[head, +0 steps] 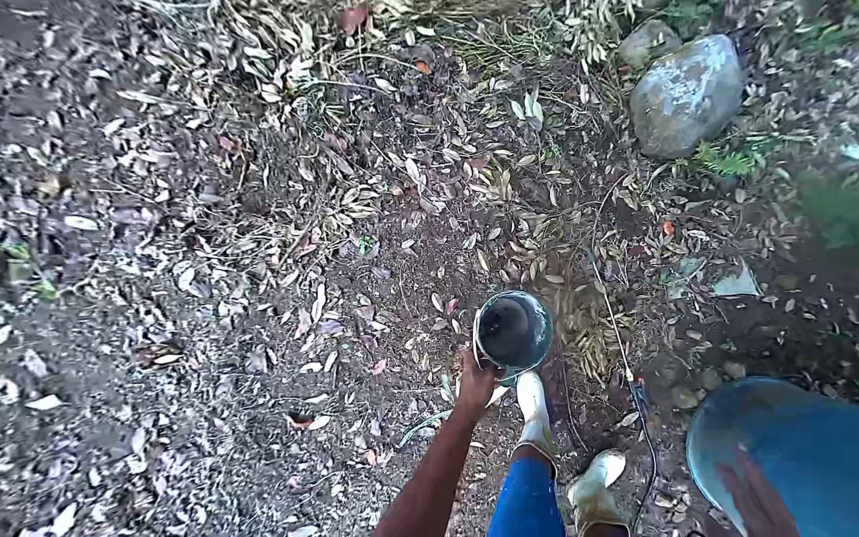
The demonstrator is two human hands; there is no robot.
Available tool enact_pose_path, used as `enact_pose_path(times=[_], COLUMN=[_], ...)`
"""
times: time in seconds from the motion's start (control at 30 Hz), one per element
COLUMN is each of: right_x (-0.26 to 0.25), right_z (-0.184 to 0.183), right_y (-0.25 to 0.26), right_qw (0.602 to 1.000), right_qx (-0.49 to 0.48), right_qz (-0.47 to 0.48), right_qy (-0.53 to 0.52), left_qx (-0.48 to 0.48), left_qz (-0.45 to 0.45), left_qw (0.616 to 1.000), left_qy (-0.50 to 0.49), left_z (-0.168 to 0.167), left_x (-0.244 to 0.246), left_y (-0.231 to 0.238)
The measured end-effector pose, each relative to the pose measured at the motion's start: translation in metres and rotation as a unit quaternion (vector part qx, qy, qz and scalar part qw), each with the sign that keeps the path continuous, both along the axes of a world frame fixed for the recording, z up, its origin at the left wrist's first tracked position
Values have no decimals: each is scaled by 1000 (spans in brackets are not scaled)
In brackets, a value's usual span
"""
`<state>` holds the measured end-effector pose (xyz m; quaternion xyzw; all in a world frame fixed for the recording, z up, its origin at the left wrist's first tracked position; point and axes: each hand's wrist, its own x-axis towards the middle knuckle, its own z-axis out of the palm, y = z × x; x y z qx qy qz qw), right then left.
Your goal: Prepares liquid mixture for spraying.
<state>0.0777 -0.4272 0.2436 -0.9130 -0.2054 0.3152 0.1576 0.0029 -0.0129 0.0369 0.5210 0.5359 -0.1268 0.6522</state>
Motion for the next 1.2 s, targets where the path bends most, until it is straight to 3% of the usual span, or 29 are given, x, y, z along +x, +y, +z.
enact_pose_path(times=[0.1,0.17,0.3,0.37,0.47,0.57,0.63,0.7,0.8,0.97,1.2], right_x=[-1,-2,-11,-21,-58,-102,-135,-163,-196,-224,-226], right_z=[-1,17,70,108,159,199,220,241,261,277,316], right_y=[52,56,-5,-45,-105,-160,-188,-209,-234,-263,-284], right_qw=[986,972,939,936,935,930,927,926,916,892,850], right_qx=[68,61,51,50,34,23,11,-5,-27,-68,-152], right_qz=[101,135,128,128,104,80,75,54,1,-73,-185], right_qy=[-117,-183,-316,-325,-337,-358,-367,-373,-401,-442,-469], left_qx=[-14,-36,-36,76,330,338,297,308,329,331,253], left_qz=[-132,-198,-323,-400,-495,-686,-817,-873,-897,-905,-887], left_qw=[988,970,915,875,740,552,423,323,241,170,160], left_qy=[-85,-136,-240,-263,-314,-332,-255,-197,-171,-205,-351], left_z=[104,169,265,301,377,449,465,457,442,468,556], left_x=[10,16,22,24,33,44,50,46,24,0,60], left_y=[-44,-76,-146,-181,-236,-328,-406,-478,-553,-619,-641])
